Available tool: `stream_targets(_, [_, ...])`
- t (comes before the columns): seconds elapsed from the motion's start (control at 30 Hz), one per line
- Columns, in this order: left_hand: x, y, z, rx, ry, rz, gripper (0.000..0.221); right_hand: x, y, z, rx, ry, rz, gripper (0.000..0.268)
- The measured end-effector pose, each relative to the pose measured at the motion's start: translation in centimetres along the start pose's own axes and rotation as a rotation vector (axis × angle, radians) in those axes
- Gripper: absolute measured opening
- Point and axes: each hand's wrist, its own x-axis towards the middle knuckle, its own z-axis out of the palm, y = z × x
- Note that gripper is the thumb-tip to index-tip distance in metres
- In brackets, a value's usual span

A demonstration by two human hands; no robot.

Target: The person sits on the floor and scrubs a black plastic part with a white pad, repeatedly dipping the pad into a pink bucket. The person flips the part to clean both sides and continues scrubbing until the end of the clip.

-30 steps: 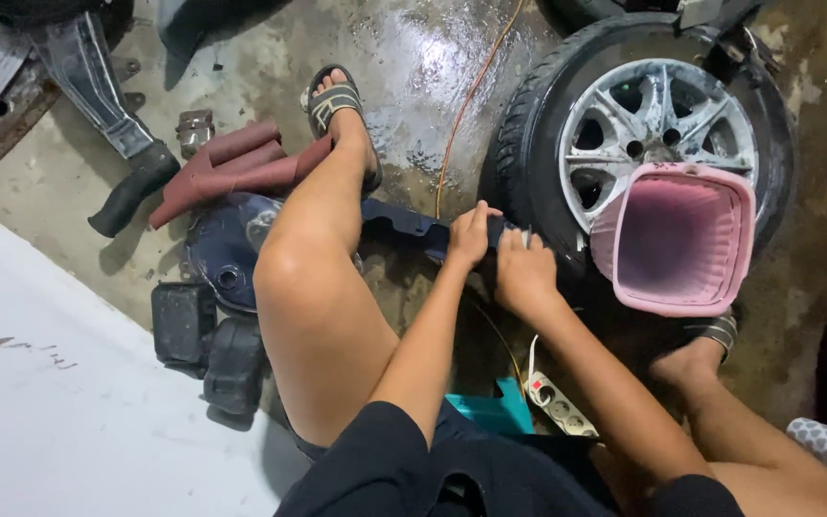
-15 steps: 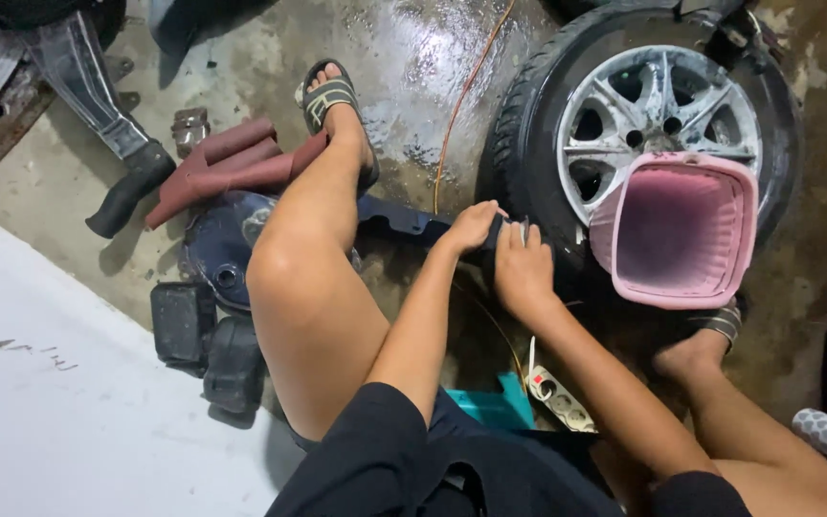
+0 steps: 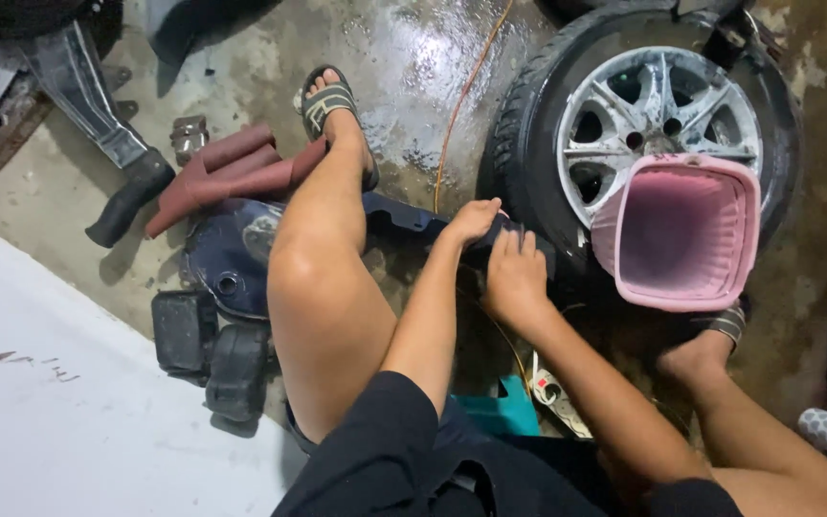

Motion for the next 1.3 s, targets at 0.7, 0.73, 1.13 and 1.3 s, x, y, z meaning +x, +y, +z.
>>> stream_targets(0.7, [1.4, -1.2, 0.2, 0.023, 0.001, -0.032, 0.050, 2.6, 0.7, 0.9, -0.024, -0.246, 0.089, 0.048])
stream_targets(0.73, [1.3, -0.4, -0.1, 0.028, 0.003, -0.022, 0.050, 2.6, 0.0, -0.7, -0.025, -0.235, 0.092, 0.048])
stream_targets(1.13, [-0.2, 0.1, -0.5, 0.058, -0.040, -0.092, 0.049, 1.4, -0.3, 0.5, -0.045, -0.140, 0.088, 0.049])
stream_targets(1.3, [-0.7, 0.8, -0.9, 0.089, -0.064, -0.108, 0.054, 1.4, -1.2, -0.4, 0.058, -0.415, 0.124, 0.080])
